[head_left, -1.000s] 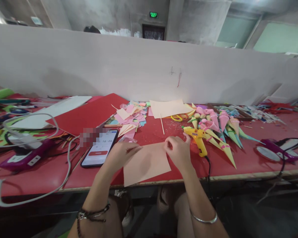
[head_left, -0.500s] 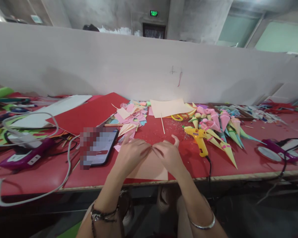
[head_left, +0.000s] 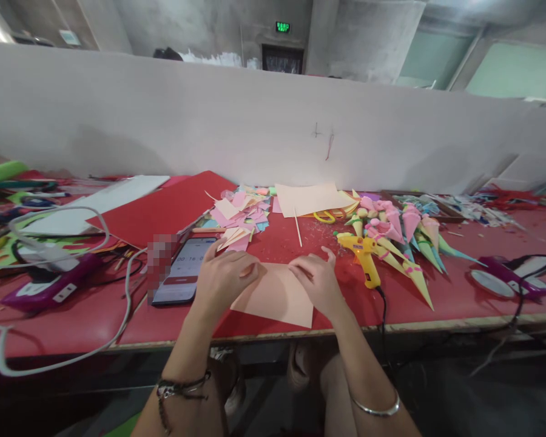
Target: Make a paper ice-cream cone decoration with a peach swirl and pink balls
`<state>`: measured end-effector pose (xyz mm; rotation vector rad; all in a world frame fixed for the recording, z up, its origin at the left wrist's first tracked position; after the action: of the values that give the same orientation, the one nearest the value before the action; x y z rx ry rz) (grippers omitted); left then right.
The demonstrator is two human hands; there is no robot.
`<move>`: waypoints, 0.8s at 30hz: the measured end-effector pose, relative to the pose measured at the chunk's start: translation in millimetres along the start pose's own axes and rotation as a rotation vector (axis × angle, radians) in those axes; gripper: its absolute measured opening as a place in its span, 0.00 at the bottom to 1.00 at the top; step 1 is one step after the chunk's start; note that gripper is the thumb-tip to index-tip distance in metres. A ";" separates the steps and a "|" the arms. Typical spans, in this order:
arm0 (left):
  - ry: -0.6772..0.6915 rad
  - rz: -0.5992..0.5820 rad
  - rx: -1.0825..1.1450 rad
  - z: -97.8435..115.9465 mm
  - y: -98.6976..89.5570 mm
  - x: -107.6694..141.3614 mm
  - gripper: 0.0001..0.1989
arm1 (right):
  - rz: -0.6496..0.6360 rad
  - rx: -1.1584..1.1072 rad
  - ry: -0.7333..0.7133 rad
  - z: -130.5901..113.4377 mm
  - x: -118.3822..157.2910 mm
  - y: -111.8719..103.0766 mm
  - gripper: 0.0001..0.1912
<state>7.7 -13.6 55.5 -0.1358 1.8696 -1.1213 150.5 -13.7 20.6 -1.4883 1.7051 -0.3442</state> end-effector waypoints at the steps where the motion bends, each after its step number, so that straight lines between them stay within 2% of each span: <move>1: -0.013 -0.005 -0.004 -4.4 -1.0 1.7 0.10 | -0.002 -0.001 0.000 0.5 -0.1 -0.2 0.11; 9: -0.105 -0.074 -0.066 -28.0 1.7 11.1 0.10 | -0.023 0.020 -0.015 -1.1 -0.6 6.4 0.10; 13: -0.220 -0.104 -0.076 -35.6 7.9 14.8 0.10 | -0.020 0.048 -0.029 0.0 -0.5 7.5 0.10; 16: -0.306 -0.119 0.003 -39.3 10.8 17.9 0.10 | 0.028 0.147 -0.050 0.3 -0.4 5.8 0.10; 20: -0.279 -0.140 0.162 -26.7 16.4 14.2 0.10 | 0.154 0.292 -0.073 -5.0 0.7 2.1 0.08; 24: -0.136 -0.125 0.286 0.0 22.6 4.1 0.08 | 0.162 0.262 -0.147 -19.4 3.0 10.5 0.06</move>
<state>12.9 -2.6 36.1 -0.1629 1.5808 -1.4173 129.4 -19.6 24.4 -1.1507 1.5840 -0.3475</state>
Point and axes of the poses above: each hand's wrist, its own x-axis away from the middle knuckle, its own y-axis out of the palm, z = x × y, the point moved 8 cm from there along -x, towards the middle knuckle, and after that the axes turned 10 degrees about y, right-handed, at the moved point
